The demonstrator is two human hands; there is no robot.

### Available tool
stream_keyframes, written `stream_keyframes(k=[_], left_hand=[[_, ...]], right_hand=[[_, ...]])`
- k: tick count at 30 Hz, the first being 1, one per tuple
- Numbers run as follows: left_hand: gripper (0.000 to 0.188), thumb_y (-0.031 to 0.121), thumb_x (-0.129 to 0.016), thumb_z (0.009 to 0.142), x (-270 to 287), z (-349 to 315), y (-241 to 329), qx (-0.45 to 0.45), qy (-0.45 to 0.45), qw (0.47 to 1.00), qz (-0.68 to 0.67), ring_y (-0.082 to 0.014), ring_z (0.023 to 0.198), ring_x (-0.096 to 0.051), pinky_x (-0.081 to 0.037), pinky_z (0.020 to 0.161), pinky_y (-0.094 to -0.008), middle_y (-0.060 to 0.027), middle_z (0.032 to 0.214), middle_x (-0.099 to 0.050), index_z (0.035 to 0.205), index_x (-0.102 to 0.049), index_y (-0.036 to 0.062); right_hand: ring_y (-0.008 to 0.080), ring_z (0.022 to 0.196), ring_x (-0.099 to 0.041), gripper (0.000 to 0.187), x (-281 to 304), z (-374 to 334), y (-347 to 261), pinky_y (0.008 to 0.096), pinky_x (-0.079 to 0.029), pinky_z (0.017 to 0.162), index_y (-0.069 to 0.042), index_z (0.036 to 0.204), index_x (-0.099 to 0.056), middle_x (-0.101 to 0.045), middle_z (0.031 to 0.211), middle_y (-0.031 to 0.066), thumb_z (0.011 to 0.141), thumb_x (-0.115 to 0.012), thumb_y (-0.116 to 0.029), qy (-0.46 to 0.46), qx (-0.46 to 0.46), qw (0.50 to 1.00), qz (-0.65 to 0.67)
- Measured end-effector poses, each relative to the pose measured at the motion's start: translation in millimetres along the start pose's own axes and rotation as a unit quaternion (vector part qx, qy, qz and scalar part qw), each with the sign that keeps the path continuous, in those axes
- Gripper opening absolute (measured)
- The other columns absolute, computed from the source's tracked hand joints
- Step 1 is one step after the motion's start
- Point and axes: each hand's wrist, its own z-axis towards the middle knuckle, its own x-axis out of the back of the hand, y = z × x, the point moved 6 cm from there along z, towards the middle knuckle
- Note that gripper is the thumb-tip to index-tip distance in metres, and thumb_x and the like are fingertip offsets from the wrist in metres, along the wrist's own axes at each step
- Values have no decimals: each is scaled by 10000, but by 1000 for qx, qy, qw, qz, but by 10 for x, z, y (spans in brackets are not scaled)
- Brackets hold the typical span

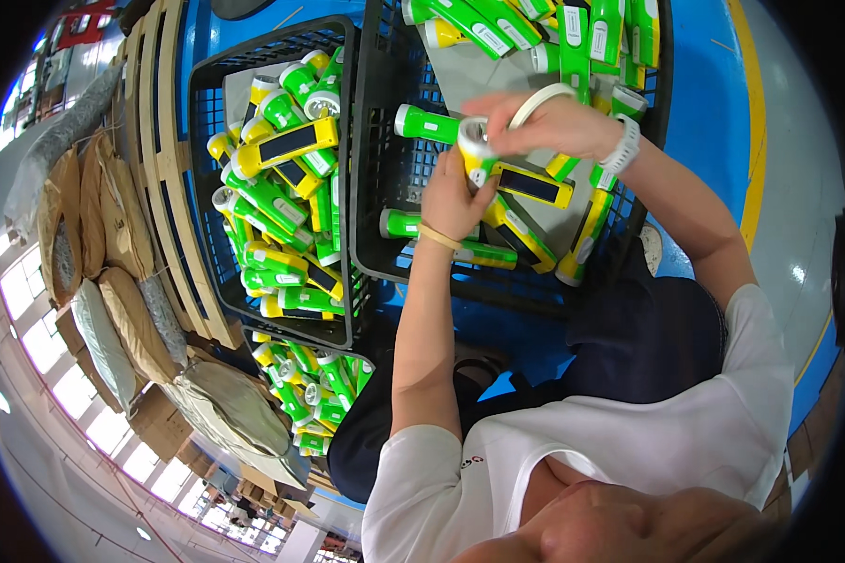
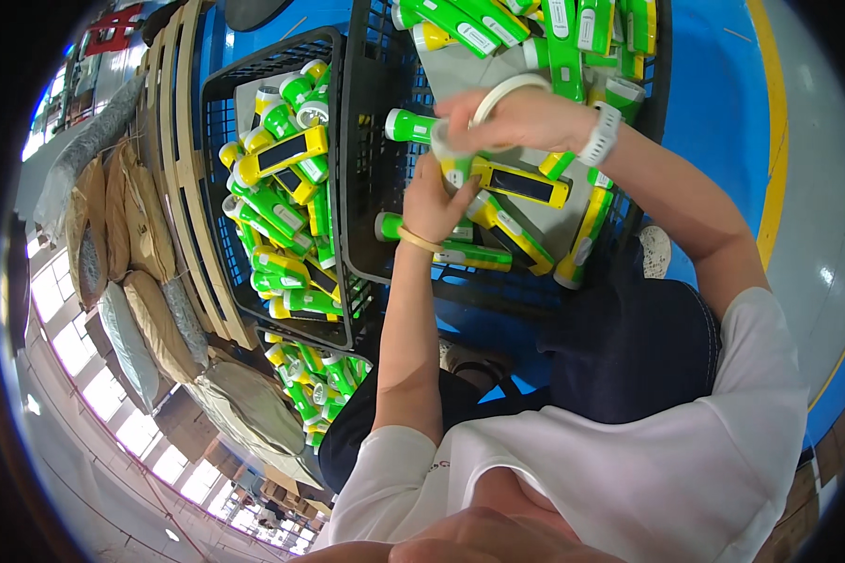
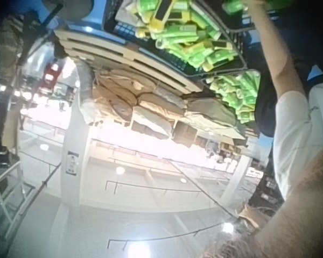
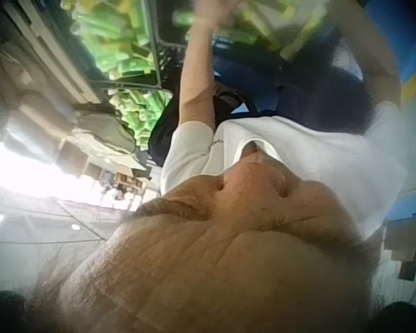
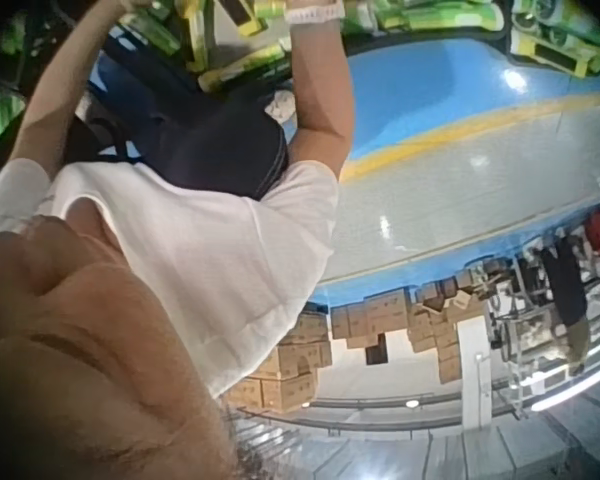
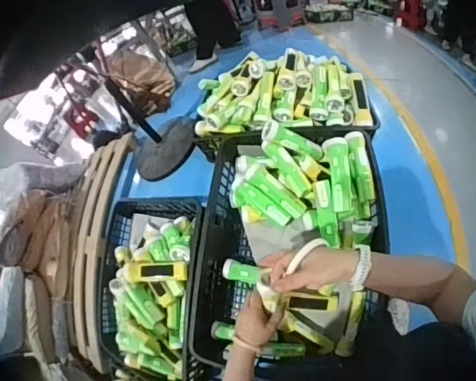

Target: Mark individual green and yellow flashlights with a white marker while they are stored in plastic crates.

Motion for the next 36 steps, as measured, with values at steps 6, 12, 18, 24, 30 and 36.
stream_keyframes(k=[6,12,18,24,30,36], left_hand=[[532,71,-528,850,-161,110,532,50,4,813,-580,-186,991,-548,-465,846,-313,-106,1123,-509,1316,-271,42],[690,588,-392,900,-97,153,857,1,47,766,-641,-209,1037,-514,-440,869,-343,-109,1187,-485,1351,-276,78],[582,421,-350,975,-26,165,990,6,111,891,-440,-189,1140,-441,-351,961,-300,-125,1260,-447,1404,-234,45],[376,249,-433,969,-61,169,944,54,109,833,-539,-157,762,-587,-493,656,-273,-98,968,-551,1241,-359,1],[325,137,-549,896,-58,193,849,113,57,773,-622,-201,709,-615,-526,636,-320,-121,916,-570,1144,-404,-14],[303,237,-503,901,392,37,-76,220,225,784,-535,-226,641,-622,-508,595,-342,-164,863,-626,1011,-538,-43]], right_hand=[[58,697,-479,134,117,-437,-318,211,-372,606,-39,932,-537,-532,766,0,931,-530,-173,82,46,992,88],[51,640,-450,163,125,-598,-309,213,-351,561,-33,876,-550,-507,715,-13,928,-544,-187,48,32,996,67],[126,616,-463,160,180,-688,-413,264,-368,538,-24,796,-542,-508,705,35,856,-630,-143,164,101,970,-152],[100,638,-468,321,494,-610,-161,257,-388,551,-47,849,-476,-488,717,31,796,-702,-269,210,-31,948,-236],[47,721,-477,188,426,-433,-114,223,-381,613,-40,819,-559,-540,794,-9,842,-660,-196,30,18,992,-119],[210,910,-484,77,-933,-799,-813,328,-412,826,-123,806,-487,-438,816,39,793,-559,-146,45,513,764,-388]])
